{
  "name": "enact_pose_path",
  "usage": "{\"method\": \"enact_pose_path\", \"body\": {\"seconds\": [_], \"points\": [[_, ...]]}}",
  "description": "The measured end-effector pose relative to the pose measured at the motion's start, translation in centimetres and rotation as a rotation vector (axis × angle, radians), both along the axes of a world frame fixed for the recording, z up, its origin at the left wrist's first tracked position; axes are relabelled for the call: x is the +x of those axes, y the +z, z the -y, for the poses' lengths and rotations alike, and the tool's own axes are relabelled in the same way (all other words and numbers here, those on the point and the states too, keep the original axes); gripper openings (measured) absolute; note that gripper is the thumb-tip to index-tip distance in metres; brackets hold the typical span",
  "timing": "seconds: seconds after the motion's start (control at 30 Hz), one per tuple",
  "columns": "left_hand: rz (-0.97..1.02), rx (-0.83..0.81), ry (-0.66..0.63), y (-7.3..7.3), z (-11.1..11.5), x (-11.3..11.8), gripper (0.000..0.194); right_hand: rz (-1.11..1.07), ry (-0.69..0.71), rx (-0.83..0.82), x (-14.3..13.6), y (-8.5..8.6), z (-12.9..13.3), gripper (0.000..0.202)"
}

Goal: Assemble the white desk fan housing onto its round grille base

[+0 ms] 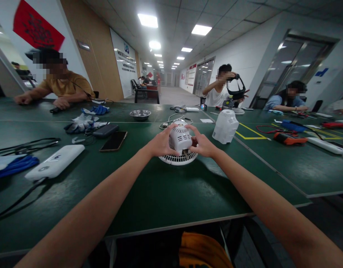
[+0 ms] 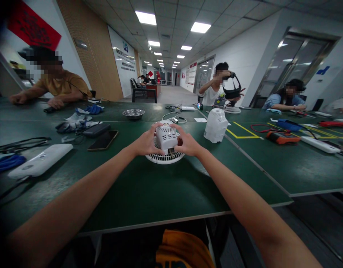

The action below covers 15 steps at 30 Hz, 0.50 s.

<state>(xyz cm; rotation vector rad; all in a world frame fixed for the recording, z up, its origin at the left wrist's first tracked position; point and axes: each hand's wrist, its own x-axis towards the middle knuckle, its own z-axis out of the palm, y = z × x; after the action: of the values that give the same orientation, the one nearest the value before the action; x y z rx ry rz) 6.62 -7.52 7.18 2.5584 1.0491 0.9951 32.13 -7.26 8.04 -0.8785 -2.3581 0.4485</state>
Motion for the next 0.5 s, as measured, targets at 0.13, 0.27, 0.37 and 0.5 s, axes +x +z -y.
{"method": "enact_pose_path", "body": {"seconds": [0.13,0.27,0.37,0.5], "points": [[-0.014,0.023,0.067,-0.2,0.3,0.5,0.117,-0.048,-0.081,0.193,-0.7,0.3,0.5,0.067],[-0.04,0.057,0.114,-0.3,0.7,1.5,0.114,-0.082,-0.213,0.34,-1.9,0.4,1.0,0.057],[-0.059,0.063,0.118,-0.3,1.1,2.1,0.112,-0.101,-0.26,0.378,-2.5,0.4,1.1,0.051],[-0.058,0.098,0.126,-0.6,1.2,2.3,0.111,-0.134,-0.232,0.415,-2.4,0.4,1.1,0.047]]}}
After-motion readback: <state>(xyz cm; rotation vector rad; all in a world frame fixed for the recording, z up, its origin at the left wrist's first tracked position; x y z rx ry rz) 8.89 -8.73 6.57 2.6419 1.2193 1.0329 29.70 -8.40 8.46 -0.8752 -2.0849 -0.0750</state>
